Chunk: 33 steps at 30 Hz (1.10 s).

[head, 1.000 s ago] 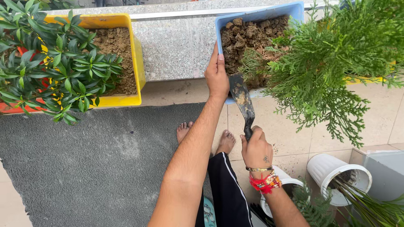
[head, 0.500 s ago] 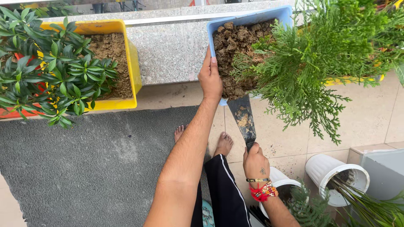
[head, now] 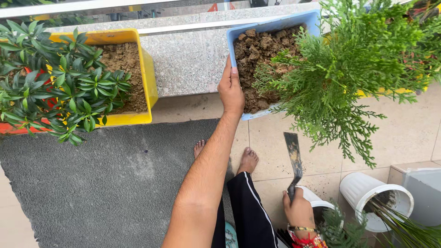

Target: The person uses a trowel to loosen and move soil around a plant in a pot. They use their hands to firm the soil and a small tool to scrape the inner edges of the container.

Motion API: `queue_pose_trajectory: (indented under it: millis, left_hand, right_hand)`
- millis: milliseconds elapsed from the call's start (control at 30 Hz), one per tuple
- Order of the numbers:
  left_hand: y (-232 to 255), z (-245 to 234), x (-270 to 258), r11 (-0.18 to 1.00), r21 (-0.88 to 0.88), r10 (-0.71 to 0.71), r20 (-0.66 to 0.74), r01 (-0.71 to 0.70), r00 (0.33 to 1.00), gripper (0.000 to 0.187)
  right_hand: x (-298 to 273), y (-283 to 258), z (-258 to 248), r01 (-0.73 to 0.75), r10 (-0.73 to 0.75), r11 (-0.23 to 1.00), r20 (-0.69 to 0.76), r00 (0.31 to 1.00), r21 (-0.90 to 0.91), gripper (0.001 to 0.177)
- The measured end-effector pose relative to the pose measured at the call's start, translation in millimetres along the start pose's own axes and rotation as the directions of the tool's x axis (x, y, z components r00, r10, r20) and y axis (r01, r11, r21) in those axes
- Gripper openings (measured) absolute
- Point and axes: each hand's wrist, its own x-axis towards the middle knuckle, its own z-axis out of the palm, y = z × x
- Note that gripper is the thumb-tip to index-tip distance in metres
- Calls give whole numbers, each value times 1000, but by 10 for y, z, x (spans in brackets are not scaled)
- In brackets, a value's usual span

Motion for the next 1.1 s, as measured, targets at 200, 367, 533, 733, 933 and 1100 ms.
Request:
queue_pose_trajectory:
  millis: [200,367,533,733,933,1100]
  left_hand:
    - [-20,12,2,996,-25,-85,9,85,996,44]
    - [-34,2,22,998,-65,-23,11,24,1000,44]
    - [22,-12,23,997,-75,0,12,1,1000,44]
    - [180,-28,-24,997,-48,-61,4,61,998,44]
    - [129,-19,-6,998,-2,-65,-7,65,998,45]
    - [45,4,14,994,-53,-97,-7,96,995,46]
  right_hand:
    - [-420,-392,-839,-2,9,961,-24,1000,276,43]
    - [-290,-955,-1459,254,-216,848,-136,967,465,50]
    - [153,-1198,-1615,-103,-219,471,229,948,876,42]
    - [575,-1429,-1541,-334,-344,159,369,863,929,32]
    - [605,-1604,-1344,-320,-400,51,313,862,946,29]
    - [640,-1530,-1280,-299,-423,59,295,857,952,31]
